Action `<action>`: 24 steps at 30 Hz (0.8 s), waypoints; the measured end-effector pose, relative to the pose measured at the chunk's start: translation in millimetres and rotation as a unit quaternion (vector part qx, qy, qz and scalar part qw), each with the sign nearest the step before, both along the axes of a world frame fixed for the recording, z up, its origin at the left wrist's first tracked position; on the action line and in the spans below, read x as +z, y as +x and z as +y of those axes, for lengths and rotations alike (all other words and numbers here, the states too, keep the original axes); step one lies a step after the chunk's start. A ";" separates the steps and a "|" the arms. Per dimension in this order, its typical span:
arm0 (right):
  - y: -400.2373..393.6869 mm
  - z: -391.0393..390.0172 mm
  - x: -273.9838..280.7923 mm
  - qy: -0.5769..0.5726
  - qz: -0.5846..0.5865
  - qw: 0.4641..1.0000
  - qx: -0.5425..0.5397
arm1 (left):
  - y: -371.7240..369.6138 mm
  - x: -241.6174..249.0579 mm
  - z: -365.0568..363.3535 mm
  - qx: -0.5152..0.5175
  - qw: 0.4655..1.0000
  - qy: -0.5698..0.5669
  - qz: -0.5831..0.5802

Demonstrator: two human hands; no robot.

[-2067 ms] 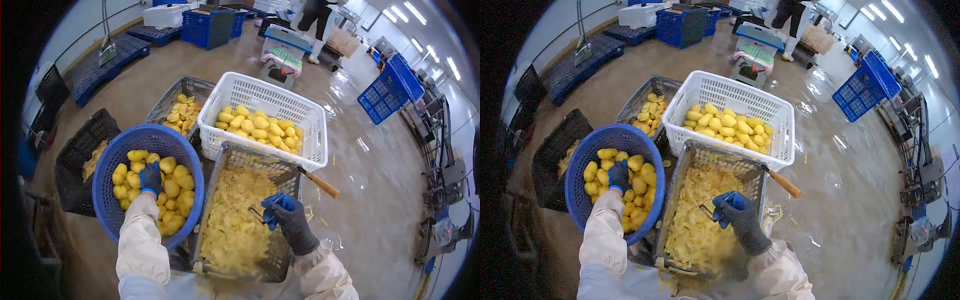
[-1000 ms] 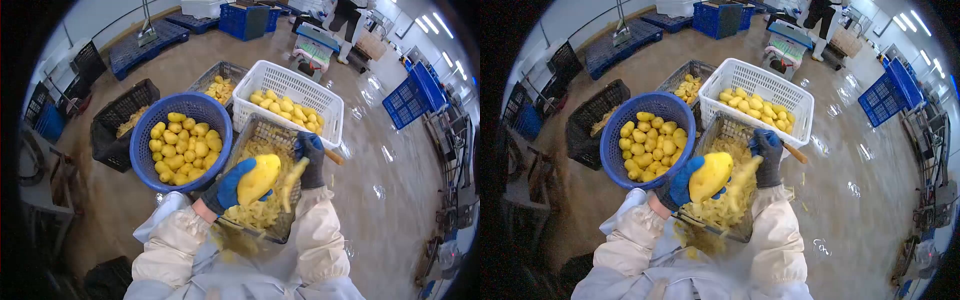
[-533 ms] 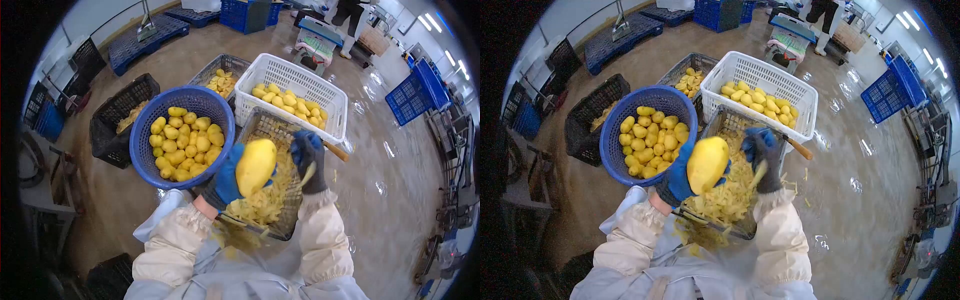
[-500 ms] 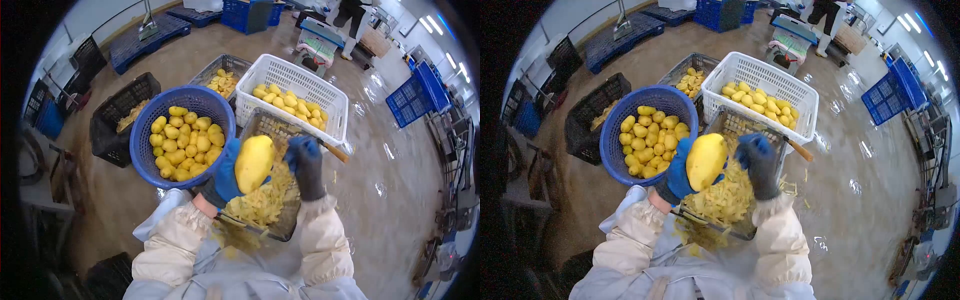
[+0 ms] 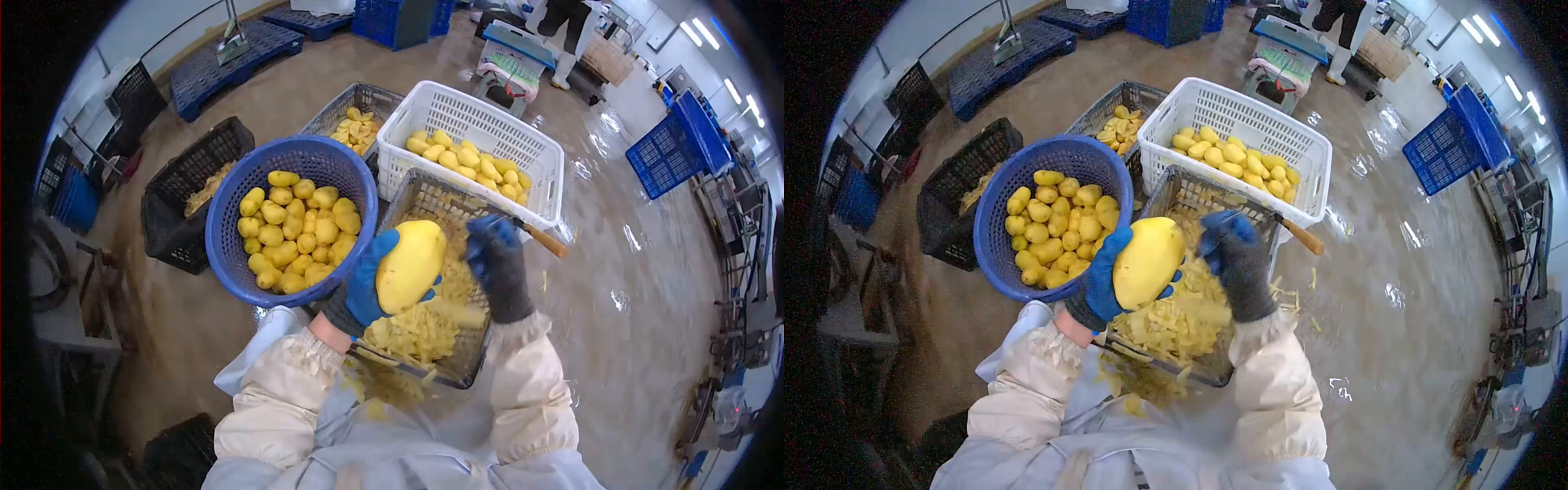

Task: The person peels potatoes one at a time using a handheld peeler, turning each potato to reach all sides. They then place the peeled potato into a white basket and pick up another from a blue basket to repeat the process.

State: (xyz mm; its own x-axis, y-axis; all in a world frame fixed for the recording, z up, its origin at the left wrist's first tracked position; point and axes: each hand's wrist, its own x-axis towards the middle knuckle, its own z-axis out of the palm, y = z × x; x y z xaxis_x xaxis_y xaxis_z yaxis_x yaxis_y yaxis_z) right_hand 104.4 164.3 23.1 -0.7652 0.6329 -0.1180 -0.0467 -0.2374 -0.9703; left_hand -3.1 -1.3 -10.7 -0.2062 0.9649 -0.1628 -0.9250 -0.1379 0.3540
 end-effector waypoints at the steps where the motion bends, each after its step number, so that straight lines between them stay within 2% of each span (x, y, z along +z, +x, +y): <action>1: -0.3 -7.1 2.1 -0.013 -0.035 0.998 0.043 | -2.1 -0.3 0.8 0.014 1.000 -0.009 -0.002; 2: -2.9 -4.7 -1.4 0.005 -0.063 0.997 0.038 | 1.8 8.5 -1.1 -0.009 0.997 0.032 0.064; 3: -4.5 7.9 -13.6 0.002 -0.063 0.997 0.034 | 3.8 9.2 -2.6 -0.014 0.997 0.030 0.064; 5: -2.4 49.8 -43.8 0.069 0.022 0.989 -0.125 | 7.9 9.5 -5.0 -0.027 0.998 0.034 0.040; 6: -1.9 55.5 -40.3 0.030 0.061 0.990 -0.125 | 9.9 14.6 -4.4 0.017 1.000 0.008 -0.012; 7: -0.6 54.3 -39.5 0.031 0.063 0.990 -0.123 | 4.8 14.1 -3.6 0.019 1.000 0.010 -0.010; 9: 4.2 28.8 -11.0 -0.025 0.077 0.993 -0.086 | -8.6 6.6 -0.6 0.095 0.995 -0.027 -0.019; 10: 5.0 18.8 -7.8 -0.012 0.048 0.997 -0.053 | -12.5 2.4 0.2 0.065 0.995 0.021 -0.075; 11: 5.4 5.6 -6.4 0.003 0.015 1.000 -0.017 | -15.5 -5.0 1.9 0.072 0.994 0.021 -0.075; 13: 4.8 -30.2 -3.7 0.045 -0.018 0.997 0.065 | -19.1 -22.3 7.6 0.091 0.988 0.096 -0.081; 14: 6.5 -43.0 -17.6 0.045 0.018 0.989 0.139 | -19.2 -28.3 9.2 0.132 0.990 0.008 -0.045; 15: 4.4 -60.4 -25.3 0.145 0.064 0.971 0.180 | -18.3 -23.5 7.1 0.127 0.991 -0.022 0.023; 18: 0.5 -60.3 -18.0 0.201 0.004 0.967 0.157 | -14.3 -10.5 7.4 0.129 0.990 -0.056 0.014; 20: -2.4 -56.8 -12.0 0.067 -0.004 0.992 0.111 | -14.7 -0.7 8.2 0.153 0.984 -0.038 0.079; 21: -4.8 -50.4 -14.3 0.067 -0.005 0.992 0.110 | -15.9 0.7 7.8 0.153 0.984 -0.038 0.078; 23: -8.3 -24.3 -24.9 0.061 0.057 0.996 -0.038 | -17.3 2.1 5.2 0.141 0.985 -0.034 0.091; 24: -8.1 5.8 -25.4 0.086 0.062 0.988 -0.108 | -8.6 4.0 5.0 0.144 0.989 -0.019 0.022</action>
State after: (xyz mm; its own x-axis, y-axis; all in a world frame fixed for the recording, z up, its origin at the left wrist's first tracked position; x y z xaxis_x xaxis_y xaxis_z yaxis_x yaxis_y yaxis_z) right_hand 96.4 170.1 -2.3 -0.6113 0.7861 0.0920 -0.1994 -0.0405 -0.9791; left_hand -11.7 3.7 -6.8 -0.4789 0.8588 -0.1819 -0.8327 -0.3788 0.4038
